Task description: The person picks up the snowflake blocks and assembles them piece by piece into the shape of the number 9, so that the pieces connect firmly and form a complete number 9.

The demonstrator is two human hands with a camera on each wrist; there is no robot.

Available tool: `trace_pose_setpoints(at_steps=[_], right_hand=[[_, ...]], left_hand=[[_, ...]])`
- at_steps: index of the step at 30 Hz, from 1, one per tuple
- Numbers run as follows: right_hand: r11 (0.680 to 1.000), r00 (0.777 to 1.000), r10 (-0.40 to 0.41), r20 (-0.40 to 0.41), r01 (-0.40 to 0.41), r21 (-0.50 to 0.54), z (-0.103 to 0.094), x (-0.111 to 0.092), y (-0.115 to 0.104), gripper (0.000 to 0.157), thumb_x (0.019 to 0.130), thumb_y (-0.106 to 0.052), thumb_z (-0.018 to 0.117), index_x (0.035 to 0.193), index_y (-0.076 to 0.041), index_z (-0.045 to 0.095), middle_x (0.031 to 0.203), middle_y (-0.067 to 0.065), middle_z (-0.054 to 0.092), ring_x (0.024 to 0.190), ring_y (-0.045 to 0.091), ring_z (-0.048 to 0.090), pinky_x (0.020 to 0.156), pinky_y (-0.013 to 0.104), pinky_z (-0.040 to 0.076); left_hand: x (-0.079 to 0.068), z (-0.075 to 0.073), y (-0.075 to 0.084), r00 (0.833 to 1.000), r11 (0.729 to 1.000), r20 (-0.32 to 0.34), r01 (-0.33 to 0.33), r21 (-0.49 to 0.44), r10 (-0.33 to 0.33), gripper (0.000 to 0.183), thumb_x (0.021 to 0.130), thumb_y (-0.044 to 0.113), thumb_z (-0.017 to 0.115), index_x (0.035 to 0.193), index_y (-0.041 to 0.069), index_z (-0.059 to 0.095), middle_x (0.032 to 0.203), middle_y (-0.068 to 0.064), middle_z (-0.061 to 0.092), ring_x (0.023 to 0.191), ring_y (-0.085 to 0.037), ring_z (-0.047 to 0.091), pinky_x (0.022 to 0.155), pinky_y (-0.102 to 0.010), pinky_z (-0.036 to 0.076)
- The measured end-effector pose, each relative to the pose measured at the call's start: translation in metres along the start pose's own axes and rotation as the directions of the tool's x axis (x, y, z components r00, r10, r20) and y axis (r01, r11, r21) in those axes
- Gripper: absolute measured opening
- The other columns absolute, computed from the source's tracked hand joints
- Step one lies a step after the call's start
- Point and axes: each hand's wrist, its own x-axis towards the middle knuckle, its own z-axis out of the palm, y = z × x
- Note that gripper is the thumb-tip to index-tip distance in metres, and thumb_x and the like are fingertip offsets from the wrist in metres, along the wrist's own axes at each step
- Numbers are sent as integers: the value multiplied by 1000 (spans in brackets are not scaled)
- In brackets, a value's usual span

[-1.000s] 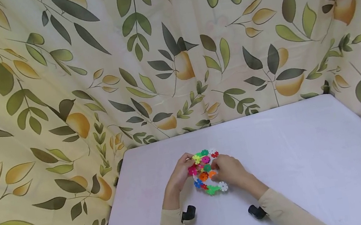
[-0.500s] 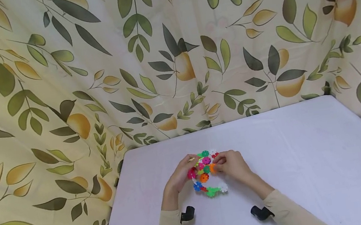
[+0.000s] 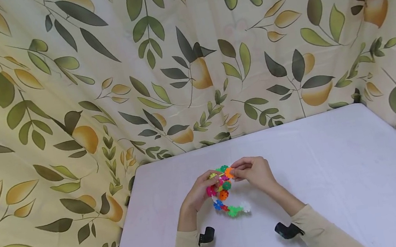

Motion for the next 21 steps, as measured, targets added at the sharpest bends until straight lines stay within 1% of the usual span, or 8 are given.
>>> trace_pose_setpoints(at_steps=[4, 10, 13, 17, 21], right_hand=[[1000, 1000, 8, -7, -8, 4, 0, -1, -3, 28, 91, -11, 82, 110, 8, 73, 101, 22, 76, 80, 31, 78, 76, 44, 61], [1000, 1000, -9, -2, 9, 6, -1, -1, -5, 24, 90, -8, 82, 107, 7, 75, 98, 22, 76, 80, 34, 78, 75, 44, 62], [1000, 1000, -14, -1, 14, -23, 0, -2, -5, 23, 90, -10, 83, 107, 5, 77, 97, 20, 77, 80, 32, 78, 76, 45, 62], [997, 1000, -13, -20, 11, -78, 0, -4, -5, 22, 89, -11, 84, 105, 2, 78, 94, 17, 78, 76, 28, 77, 76, 45, 62], [994, 999, -6, -33, 3, -110, -1, -5, -5, 19, 88, -10, 84, 102, 2, 79, 91, 15, 78, 74, 28, 77, 75, 43, 62]], left_hand=[[1, 1, 1, 1000, 1000, 20, 2, -14, -2, 29, 107, 26, 56, 125, 5, 64, 86, -1, 55, 78, -19, 52, 70, -26, 46], [0, 3, 3, 999, 999, 32, -1, -42, 2, 30, 107, 25, 57, 125, 2, 63, 86, -2, 55, 77, -17, 51, 69, -26, 46], [0, 4, 3, 999, 999, 33, 2, -43, -1, 29, 106, 24, 58, 126, 2, 64, 85, -2, 55, 77, -18, 51, 70, -27, 46], [1, 7, 2, 999, 999, 43, -1, -45, 3, 28, 107, 19, 57, 128, 2, 64, 87, -3, 58, 80, -20, 52, 73, -27, 45], [1, 9, 2, 998, 999, 58, -10, -37, 12, 29, 108, 17, 55, 129, -1, 64, 88, -3, 56, 83, -20, 51, 74, -27, 43]])
